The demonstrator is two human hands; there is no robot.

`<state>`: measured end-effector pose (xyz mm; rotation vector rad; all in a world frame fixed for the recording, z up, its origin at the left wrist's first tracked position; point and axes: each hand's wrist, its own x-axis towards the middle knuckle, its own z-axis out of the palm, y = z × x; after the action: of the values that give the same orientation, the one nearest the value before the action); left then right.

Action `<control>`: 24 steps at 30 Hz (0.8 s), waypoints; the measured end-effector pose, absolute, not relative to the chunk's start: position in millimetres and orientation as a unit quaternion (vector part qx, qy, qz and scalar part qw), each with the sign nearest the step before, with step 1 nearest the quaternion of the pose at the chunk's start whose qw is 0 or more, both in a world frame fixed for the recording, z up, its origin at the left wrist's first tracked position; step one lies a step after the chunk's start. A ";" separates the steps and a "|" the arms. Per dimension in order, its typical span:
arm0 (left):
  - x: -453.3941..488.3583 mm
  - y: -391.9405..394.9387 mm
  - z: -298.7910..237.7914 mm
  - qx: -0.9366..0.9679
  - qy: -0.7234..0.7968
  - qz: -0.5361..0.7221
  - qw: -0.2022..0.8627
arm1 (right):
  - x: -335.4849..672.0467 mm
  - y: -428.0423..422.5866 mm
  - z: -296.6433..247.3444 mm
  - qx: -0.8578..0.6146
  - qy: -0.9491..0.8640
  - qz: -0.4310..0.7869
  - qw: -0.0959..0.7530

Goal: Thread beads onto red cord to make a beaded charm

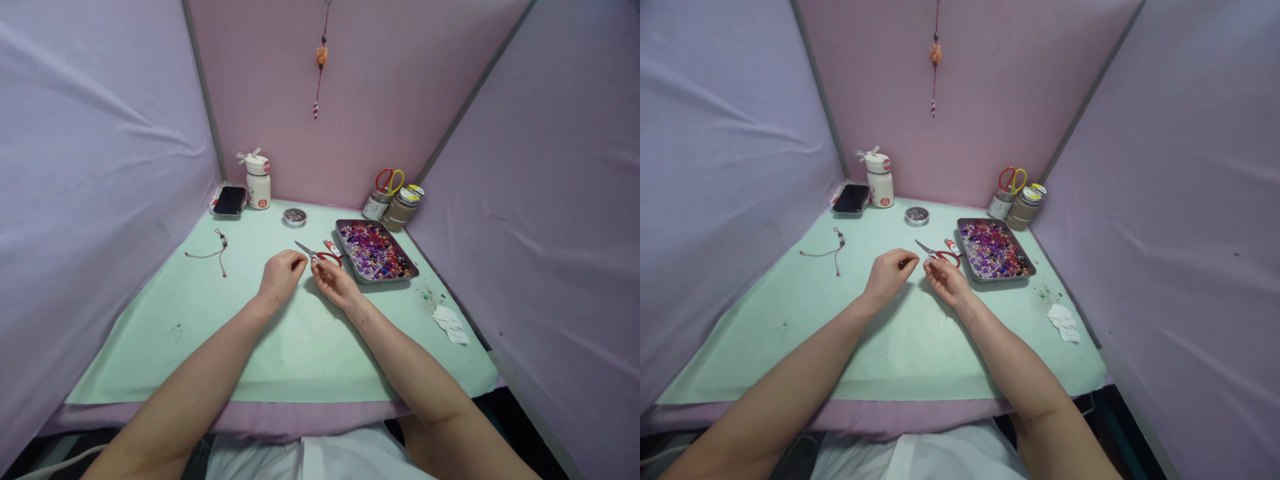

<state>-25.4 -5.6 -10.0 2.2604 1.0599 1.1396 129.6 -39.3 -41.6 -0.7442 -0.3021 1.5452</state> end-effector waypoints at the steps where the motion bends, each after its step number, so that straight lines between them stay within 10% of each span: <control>1: -25.3 -5.5 -10.1 0.808 0.378 0.406 0.198 | 129.6 -39.5 -41.6 -0.327 -0.131 0.678 0.646; 24: -23.7 -4.4 -12.6 0.805 0.370 0.414 0.210 | 128.8 -40.6 -44.7 -0.329 -0.164 0.672 0.643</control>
<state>-23.7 -4.4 -12.6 2.2375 1.0300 1.1514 128.8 -40.6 -44.7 -0.7486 -0.3731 1.5302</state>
